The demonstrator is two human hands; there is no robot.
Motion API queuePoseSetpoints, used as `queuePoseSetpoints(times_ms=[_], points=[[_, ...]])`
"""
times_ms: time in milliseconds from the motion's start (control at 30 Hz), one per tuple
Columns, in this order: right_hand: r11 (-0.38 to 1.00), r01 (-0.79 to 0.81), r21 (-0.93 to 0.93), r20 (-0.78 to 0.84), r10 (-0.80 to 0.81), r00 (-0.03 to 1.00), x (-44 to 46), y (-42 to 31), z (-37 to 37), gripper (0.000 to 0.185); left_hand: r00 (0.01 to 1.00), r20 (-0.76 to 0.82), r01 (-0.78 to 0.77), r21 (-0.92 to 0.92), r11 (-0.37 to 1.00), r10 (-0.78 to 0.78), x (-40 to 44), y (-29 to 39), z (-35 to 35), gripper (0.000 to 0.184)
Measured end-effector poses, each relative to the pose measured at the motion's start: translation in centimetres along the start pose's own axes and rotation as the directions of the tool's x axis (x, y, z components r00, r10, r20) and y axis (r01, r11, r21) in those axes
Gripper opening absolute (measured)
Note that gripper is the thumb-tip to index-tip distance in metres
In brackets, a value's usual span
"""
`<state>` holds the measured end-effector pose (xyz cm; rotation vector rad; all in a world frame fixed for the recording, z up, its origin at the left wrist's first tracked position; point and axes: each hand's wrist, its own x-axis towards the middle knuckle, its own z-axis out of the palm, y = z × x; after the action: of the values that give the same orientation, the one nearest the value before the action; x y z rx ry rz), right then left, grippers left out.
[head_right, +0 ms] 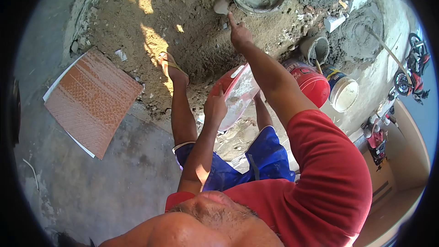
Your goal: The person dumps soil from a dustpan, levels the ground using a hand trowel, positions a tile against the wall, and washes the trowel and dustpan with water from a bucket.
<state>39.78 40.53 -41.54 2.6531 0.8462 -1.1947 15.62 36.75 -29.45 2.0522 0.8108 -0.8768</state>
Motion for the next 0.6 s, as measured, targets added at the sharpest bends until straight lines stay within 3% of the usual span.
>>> queuePoseSetpoints(times_ms=[67,100,133,200,267,333,367,467,533,600], points=[[1.000,-0.010,0.002,0.009,0.010,1.000,-2.1,4.5,1.6,0.076,0.980,-0.200,-0.013,-0.013,1.000,0.010,0.4,-0.2,1.1,0.055],[1.000,-0.001,-0.009,0.025,0.001,1.000,-3.3,6.0,1.8,0.076,0.975,-0.221,-0.021,0.006,1.000,0.022,0.3,0.0,1.3,0.055],[1.000,0.005,0.001,0.019,-0.005,1.000,-4.4,6.7,1.4,0.076,0.973,-0.228,-0.019,0.016,1.000,0.022,0.2,0.6,1.0,0.055],[0.996,0.071,0.057,-0.007,-0.071,0.997,-5.6,7.1,0.5,0.073,0.997,-0.021,0.072,-0.077,0.994,-0.074,0.4,1.5,0.5,0.058],[0.985,0.130,0.114,-0.044,-0.125,0.991,-4.7,5.1,-0.8,0.067,0.996,-0.063,0.064,-0.039,0.997,-0.066,0.8,1.9,1.7,0.059],[0.989,0.042,0.138,-0.089,-0.030,0.996,-2.8,-0.2,-3.3,0.068,0.960,-0.256,-0.092,0.089,0.992,0.112,0.7,2.0,2.6,0.059],[0.979,0.111,0.170,-0.120,-0.091,0.989,-0.9,-2.2,-3.5,0.066,0.987,-0.132,-0.087,0.062,0.994,0.095,0.5,2.5,1.5,0.064],[0.933,0.215,0.288,-0.192,-0.164,0.968,5.0,-9.0,-3.4,0.061,0.996,-0.045,-0.074,0.065,0.995,0.077,0.7,2.5,1.7,0.067],[0.927,0.300,0.226,-0.166,-0.266,0.949,6.4,-11.8,-3.9,0.061,0.999,0.032,-0.030,0.054,0.998,0.029,0.8,2.6,1.1,0.072],[0.936,0.248,0.249,-0.130,-0.221,0.966,8.5,-12.9,-1.7,0.062,1.000,0.026,0.005,0.004,1.000,-0.005,0.8,1.9,1.8,0.082]])
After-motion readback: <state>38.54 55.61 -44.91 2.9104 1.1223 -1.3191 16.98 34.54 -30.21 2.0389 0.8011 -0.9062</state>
